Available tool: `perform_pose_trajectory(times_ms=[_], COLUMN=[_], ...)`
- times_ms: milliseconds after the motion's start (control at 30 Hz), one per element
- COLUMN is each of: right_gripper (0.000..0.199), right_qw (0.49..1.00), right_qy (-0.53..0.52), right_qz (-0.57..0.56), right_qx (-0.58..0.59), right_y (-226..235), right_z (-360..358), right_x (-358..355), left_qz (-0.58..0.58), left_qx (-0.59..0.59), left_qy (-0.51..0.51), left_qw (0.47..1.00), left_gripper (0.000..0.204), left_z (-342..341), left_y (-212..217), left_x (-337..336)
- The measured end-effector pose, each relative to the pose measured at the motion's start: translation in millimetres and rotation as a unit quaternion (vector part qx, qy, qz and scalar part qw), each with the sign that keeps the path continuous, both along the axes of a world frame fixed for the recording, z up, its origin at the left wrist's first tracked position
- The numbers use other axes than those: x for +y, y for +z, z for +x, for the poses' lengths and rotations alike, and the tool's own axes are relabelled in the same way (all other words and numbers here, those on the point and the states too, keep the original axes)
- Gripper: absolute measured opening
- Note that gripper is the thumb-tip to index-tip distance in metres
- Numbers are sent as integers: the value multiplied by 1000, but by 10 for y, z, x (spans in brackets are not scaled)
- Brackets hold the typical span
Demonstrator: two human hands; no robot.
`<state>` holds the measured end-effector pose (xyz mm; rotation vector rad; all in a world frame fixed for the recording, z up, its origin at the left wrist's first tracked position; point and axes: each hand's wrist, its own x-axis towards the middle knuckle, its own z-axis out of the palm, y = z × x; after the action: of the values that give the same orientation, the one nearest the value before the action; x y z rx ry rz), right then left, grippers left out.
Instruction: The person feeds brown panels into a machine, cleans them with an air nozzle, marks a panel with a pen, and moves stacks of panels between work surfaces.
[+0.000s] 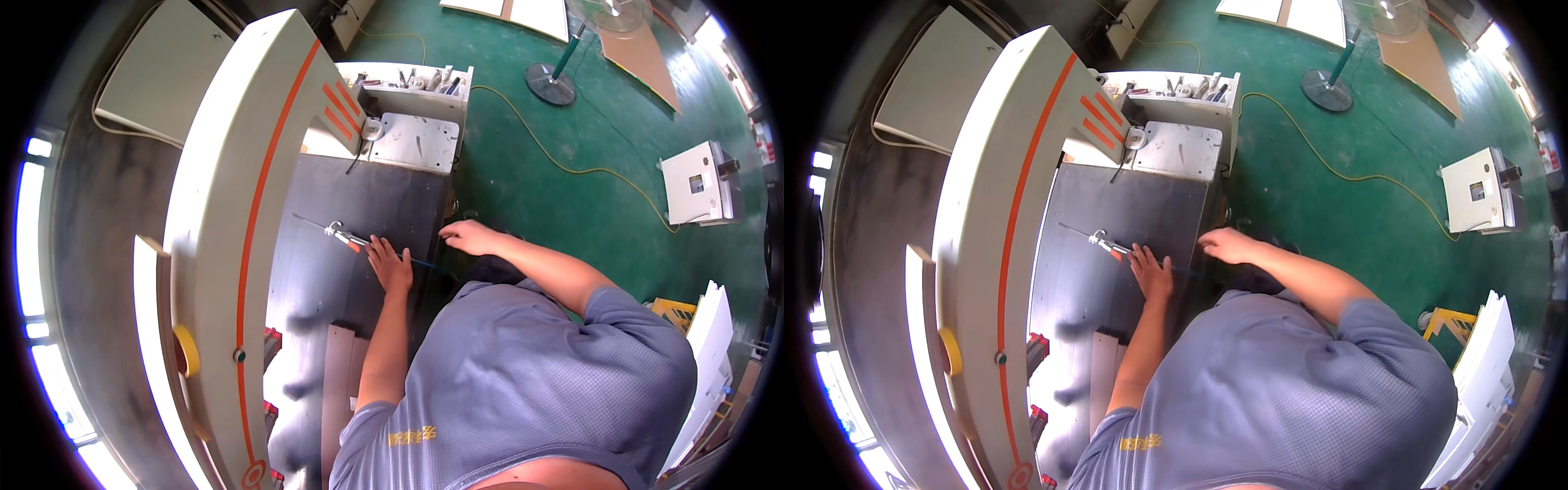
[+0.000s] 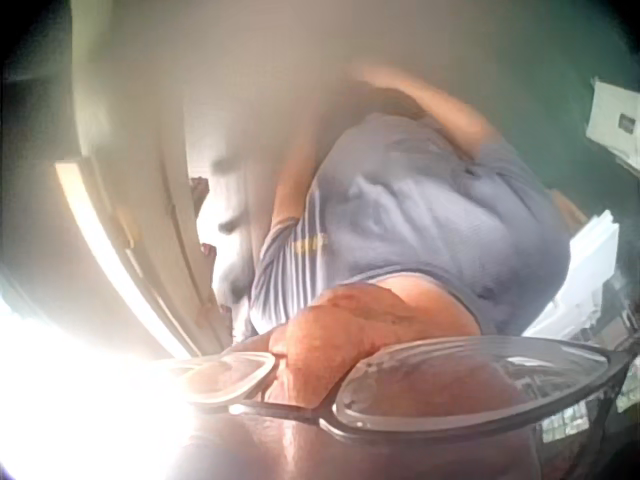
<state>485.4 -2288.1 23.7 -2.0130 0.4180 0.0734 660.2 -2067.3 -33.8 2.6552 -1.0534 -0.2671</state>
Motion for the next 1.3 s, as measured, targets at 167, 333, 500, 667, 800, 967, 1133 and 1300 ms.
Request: perform_pose_trajectory(times_ms=[167,333,500,667,800,967,1133,1300], right_gripper=[29,23,20,22,27,24,15,11], right_qw=[985,953,944,954,940,914,904,925], right_qy=[-170,-300,-293,-177,35,161,206,143], right_qz=[21,1,-127,-239,-323,-308,-302,-327], right_qx=[-16,-49,-78,-21,108,208,222,131], right_y=[215,386,-7,-293,-618,-1043,-944,-231], right_z=[29,260,943,1800,2414,2705,2768,2490], right_x=[-1335,-2831,-4472,-5539,-5728,-5816,-5829,-5824], left_qz=[-40,-35,41,205,195,191,189,177], left_qx=[-25,-28,33,89,115,135,126,87], left_qy=[58,127,425,444,439,434,432,418], left_qw=[997,991,904,868,869,870,873,887], left_gripper=[80,86,96,109,113,114,115,116], left_z=[453,962,1140,1196,1259,1294,1305,1270], left_y=[-17,1,-430,-553,-547,-493,-526,-592], left_x=[-398,-975,-719,-617,-586,-644,-601,-561])
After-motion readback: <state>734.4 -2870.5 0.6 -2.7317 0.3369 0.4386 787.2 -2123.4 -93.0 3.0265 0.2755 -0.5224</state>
